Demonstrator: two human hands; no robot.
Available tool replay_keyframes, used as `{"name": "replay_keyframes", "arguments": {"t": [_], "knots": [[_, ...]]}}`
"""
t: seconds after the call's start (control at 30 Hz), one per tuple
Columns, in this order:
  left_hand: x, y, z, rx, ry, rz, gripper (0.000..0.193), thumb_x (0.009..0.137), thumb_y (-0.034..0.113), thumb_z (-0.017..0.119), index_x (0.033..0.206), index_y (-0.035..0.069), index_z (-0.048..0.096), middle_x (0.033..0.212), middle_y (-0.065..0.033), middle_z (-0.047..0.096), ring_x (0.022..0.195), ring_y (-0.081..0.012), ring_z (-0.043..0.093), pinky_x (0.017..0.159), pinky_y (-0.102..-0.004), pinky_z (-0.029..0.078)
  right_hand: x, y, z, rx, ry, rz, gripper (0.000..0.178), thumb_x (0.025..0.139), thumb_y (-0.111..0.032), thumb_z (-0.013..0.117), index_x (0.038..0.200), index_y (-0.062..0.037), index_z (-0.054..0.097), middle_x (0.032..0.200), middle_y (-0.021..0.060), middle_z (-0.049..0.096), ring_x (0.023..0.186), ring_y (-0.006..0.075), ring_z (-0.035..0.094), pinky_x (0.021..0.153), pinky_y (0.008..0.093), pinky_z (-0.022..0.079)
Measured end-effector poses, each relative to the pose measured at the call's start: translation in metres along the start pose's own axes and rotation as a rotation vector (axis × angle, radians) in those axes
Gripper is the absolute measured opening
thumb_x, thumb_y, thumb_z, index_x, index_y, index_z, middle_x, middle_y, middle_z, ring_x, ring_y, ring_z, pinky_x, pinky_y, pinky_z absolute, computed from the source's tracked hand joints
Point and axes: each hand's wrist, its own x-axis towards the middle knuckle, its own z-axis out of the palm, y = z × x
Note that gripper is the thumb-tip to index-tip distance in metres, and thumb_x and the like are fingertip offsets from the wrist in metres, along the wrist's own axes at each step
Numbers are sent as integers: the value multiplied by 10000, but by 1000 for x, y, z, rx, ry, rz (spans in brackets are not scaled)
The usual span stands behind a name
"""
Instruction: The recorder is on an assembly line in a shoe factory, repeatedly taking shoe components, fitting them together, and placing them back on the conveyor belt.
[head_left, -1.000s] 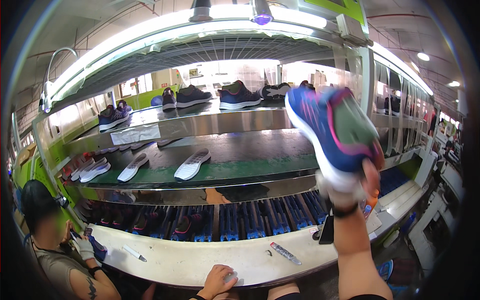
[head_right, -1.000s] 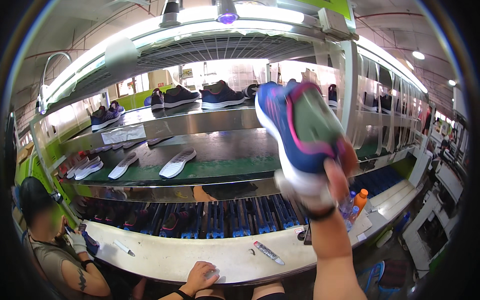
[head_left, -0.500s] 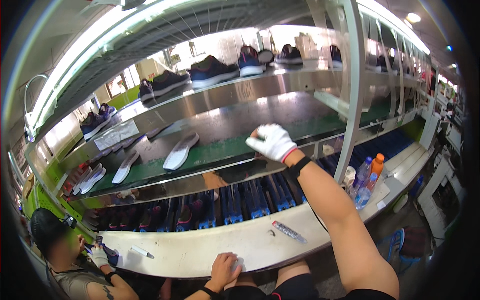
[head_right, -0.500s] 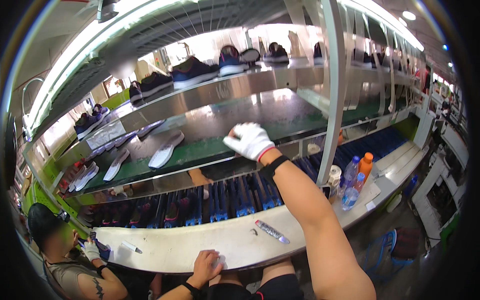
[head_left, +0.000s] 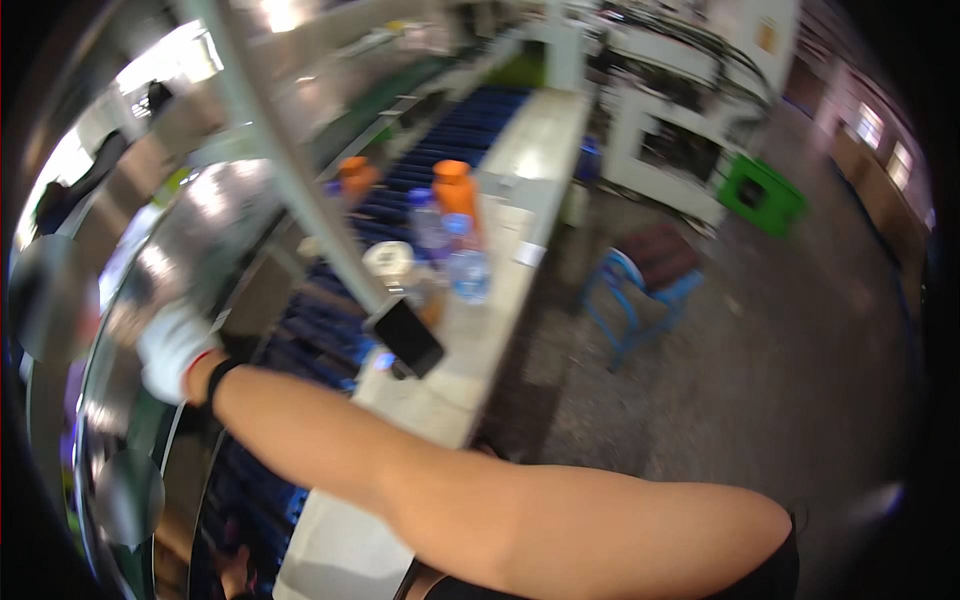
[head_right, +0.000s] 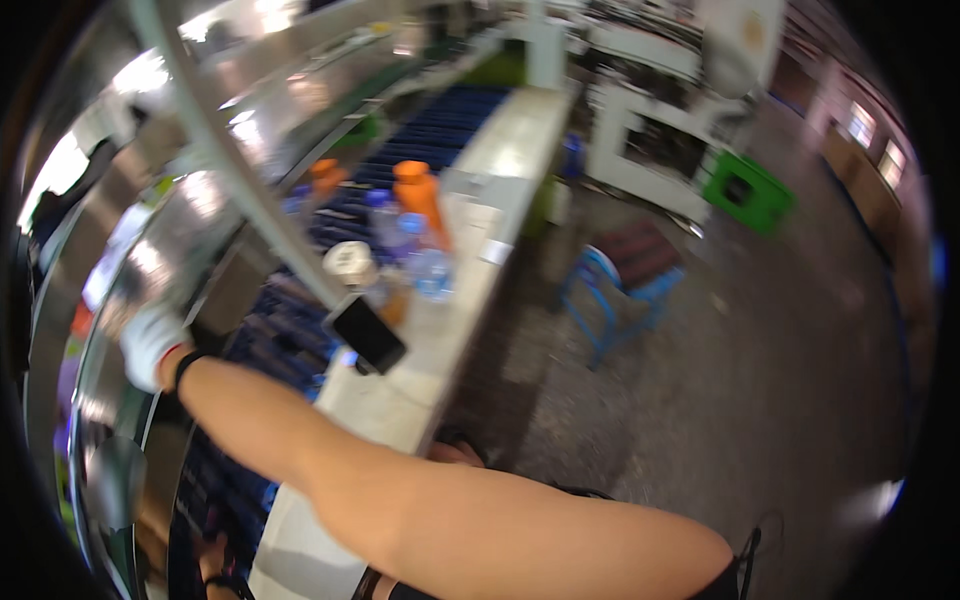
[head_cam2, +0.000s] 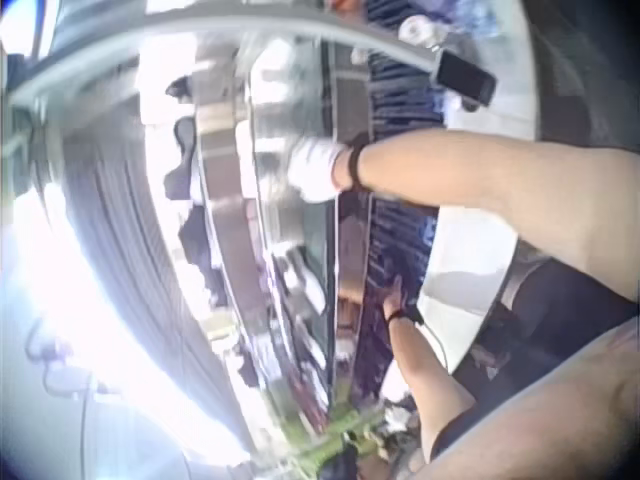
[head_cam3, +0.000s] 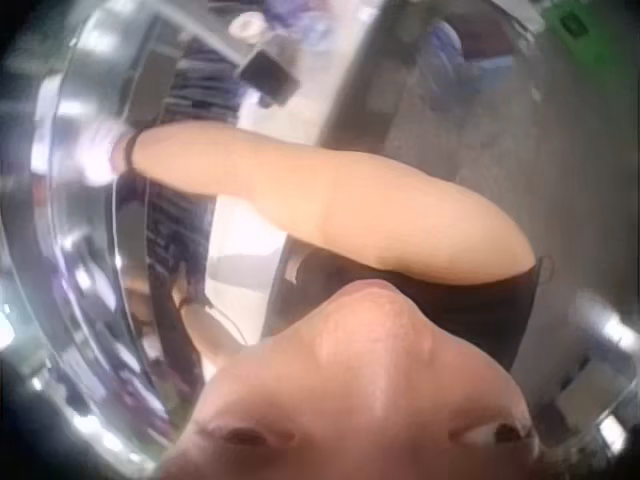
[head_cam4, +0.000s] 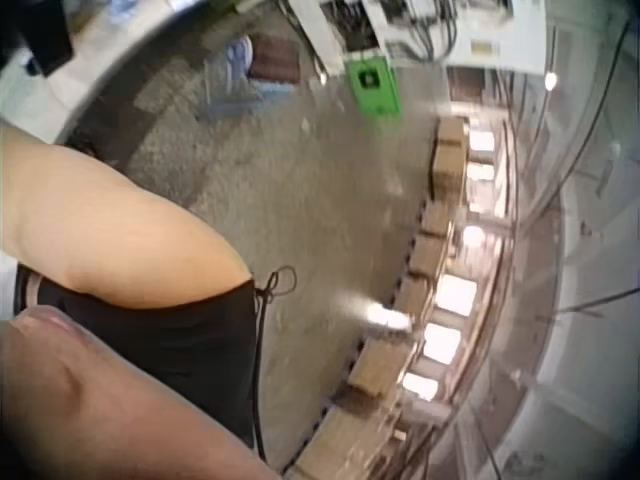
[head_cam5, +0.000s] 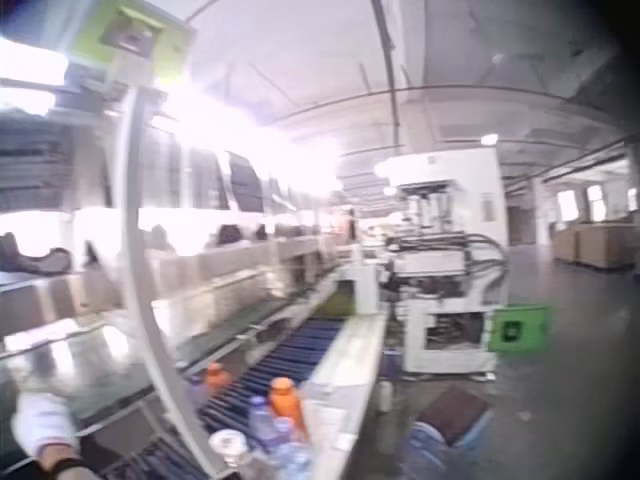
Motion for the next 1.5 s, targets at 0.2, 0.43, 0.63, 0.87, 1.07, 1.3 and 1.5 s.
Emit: {"name": "replay_keyframes", "arguments": {"t": [0.2,0.43,0.63,0.87,1.07,1.3,1.5], "knots": [[82,143,73,-158,-161,-194,1075,794,310,959,1645,-84,434,1634,-302,558,1543,-422,520,1311,-443,380,6,87,4,-215,5,45,372,812,-220,719,1080,13,828,1001,262,787,1006,388,755,887,524,562],[25,218,20,94,7,18,954,867,463,880,1618,-3,521,1572,-293,632,1456,-441,614,1228,-522,493,15,118,30,3,34,120,452,813,-170,745,1222,20,770,1174,253,776,1065,400,770,902,477,627],[-62,363,-115,-286,-4,485,677,688,305,987,1275,87,731,1157,-147,761,1112,-404,747,950,-483,611,3,142,-46,-318,-220,-56,666,984,-662,637,1145,-52,848,1123,254,815,1082,439,780,968,555,603],[-195,379,-91,-275,-182,697,730,761,173,913,1453,150,683,1543,-150,622,1489,-420,554,1279,-557,426,7,102,2,-355,-362,-272,635,1006,-602,624,1404,-123,745,1431,207,742,1330,411,696,1169,528,516],[-298,449,-47,-445,-98,613,903,885,350,838,1690,144,485,1768,-128,450,1691,-339,338,1367,-616,190,-17,8,70,-117,-427,-637,592,1098,-567,553,1458,-121,702,1439,228,716,1286,460,690,1140,525,529],[-242,452,-18,-195,164,769,663,948,247,708,1582,106,575,1600,-120,617,1531,-285,551,1341,-547,311,-20,-9,66,-110,-537,-576,689,1037,-659,628,1357,-58,731,1393,259,733,1268,455,709,1109,507,544],[-182,461,-91,-529,452,713,520,916,134,781,1424,94,682,1274,-137,733,1125,-331,742,946,-436,624,-48,41,30,93,-305,-582,368,874,-305,841,1126,-49,762,1148,197,787,1137,421,741,1017,490,594]]}}
